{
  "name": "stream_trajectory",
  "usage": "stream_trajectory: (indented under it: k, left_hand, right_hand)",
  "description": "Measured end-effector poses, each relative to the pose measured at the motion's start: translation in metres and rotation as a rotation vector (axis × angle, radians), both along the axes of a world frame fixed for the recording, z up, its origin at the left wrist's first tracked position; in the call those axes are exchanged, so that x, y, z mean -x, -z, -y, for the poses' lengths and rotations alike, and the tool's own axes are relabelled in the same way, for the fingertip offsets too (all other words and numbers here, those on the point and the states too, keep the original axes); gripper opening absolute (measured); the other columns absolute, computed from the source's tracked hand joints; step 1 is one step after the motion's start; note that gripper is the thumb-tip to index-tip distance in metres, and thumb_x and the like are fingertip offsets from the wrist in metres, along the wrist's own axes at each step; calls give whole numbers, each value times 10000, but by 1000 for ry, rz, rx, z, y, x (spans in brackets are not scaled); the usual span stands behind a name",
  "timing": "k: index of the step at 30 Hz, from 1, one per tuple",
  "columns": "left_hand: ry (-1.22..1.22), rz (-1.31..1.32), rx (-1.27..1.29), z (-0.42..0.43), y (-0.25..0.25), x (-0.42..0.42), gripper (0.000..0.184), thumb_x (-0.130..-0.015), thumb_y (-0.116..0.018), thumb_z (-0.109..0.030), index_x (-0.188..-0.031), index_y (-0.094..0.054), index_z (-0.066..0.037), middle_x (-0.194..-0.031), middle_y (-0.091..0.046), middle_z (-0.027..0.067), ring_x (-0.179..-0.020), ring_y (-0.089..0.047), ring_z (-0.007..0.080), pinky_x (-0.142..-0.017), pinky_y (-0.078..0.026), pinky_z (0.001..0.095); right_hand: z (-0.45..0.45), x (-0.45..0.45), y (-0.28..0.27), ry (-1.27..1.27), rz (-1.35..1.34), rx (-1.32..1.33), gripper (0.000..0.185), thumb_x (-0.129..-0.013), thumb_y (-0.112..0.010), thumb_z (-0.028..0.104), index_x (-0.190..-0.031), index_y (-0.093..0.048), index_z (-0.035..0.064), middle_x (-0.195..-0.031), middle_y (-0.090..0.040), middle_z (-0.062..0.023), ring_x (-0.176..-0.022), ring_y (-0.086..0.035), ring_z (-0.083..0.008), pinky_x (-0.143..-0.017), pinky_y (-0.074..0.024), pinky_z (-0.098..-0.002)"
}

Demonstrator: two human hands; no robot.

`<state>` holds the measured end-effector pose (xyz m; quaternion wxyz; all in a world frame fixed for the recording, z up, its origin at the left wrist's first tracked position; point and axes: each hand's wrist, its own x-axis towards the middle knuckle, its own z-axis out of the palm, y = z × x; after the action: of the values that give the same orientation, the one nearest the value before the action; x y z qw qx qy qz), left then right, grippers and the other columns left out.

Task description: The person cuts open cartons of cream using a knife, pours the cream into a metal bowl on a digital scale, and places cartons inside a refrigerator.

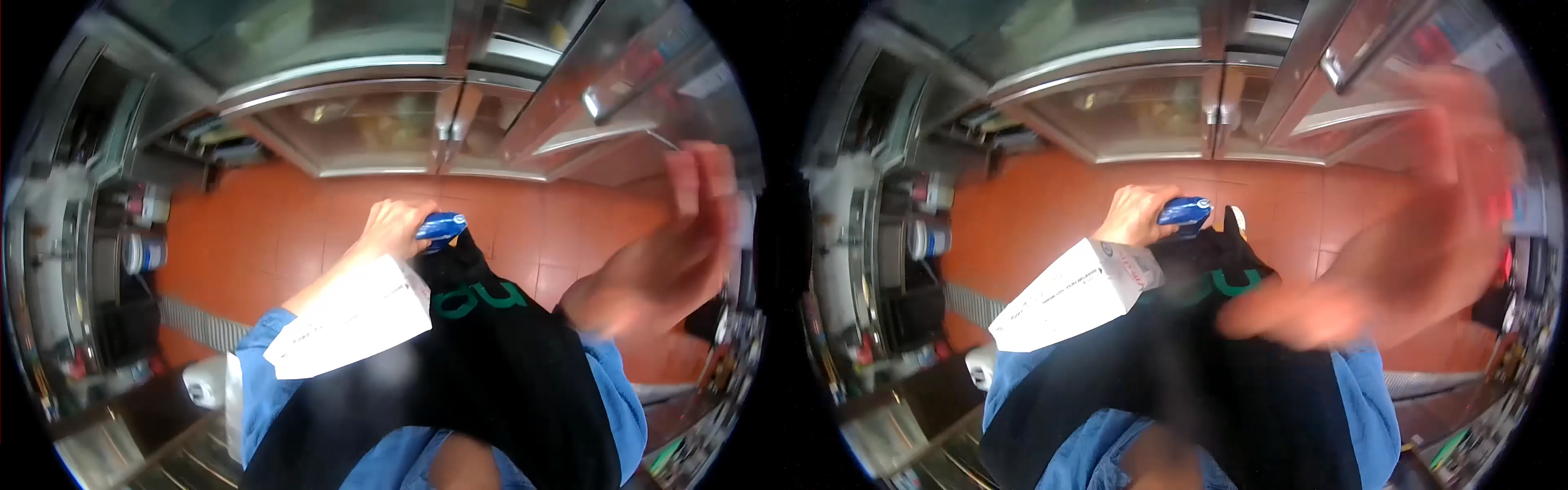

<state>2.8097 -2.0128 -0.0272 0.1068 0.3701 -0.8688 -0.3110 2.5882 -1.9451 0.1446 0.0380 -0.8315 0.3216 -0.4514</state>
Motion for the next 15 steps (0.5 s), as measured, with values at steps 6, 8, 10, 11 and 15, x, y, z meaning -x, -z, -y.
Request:
stream_trajectory:
  k: [6, 8, 10, 11, 15]
  left_hand:
    - [-71, -195, 214, -15, 23, -6, 328, -723, -702, -218, -1014, -648, -79, -899, -684, 153, -878, -646, 342, -767, -482, 431]
    - [-29, -205, 165, -11, 23, -3, 329, -727, -696, -235, -1013, -654, -77, -896, -687, 155, -868, -654, 338, -761, -490, 431]
    - [28, -240, 142, -2, 17, 10, 333, -732, -689, -253, -1012, -661, -75, -893, -690, 156, -858, -661, 333, -756, -499, 430]
    - [51, -253, 141, 7, 13, 21, 335, -734, -686, -261, -1011, -664, -74, -891, -692, 156, -853, -664, 331, -753, -503, 430]
    - [126, -166, 97, 51, -20, 71, 349, -744, -673, -296, -1009, -677, -70, -885, -698, 158, -832, -679, 322, -743, -521, 429]
  right_hand:
    - [-4, -89, 40, -315, -94, -316, 718, -749, -720, 280, -1344, -439, -8, -1155, -501, -181, -997, -524, -269, -804, -400, -405]
    - [-4, -85, 37, -268, -220, -402, 631, -742, -706, 227, -1282, -476, -4, -1044, -505, -125, -945, -527, -253, -799, -384, -417]
    - [-3, -70, 31, -211, -340, -493, 578, -749, -701, 209, -1249, -494, 5, -1001, -502, -104, -945, -529, -255, -758, -406, -416]
    - [-8, -60, 26, -163, -204, -577, 502, -748, -702, 195, -1183, -518, 26, -982, -519, -100, -939, -546, -268, -688, -442, -393]
    - [-18, -9, 23, 108, -101, -372, 402, -750, -708, 196, -1091, -562, 42, -1007, -563, -103, -905, -597, -287, -681, -482, -360]
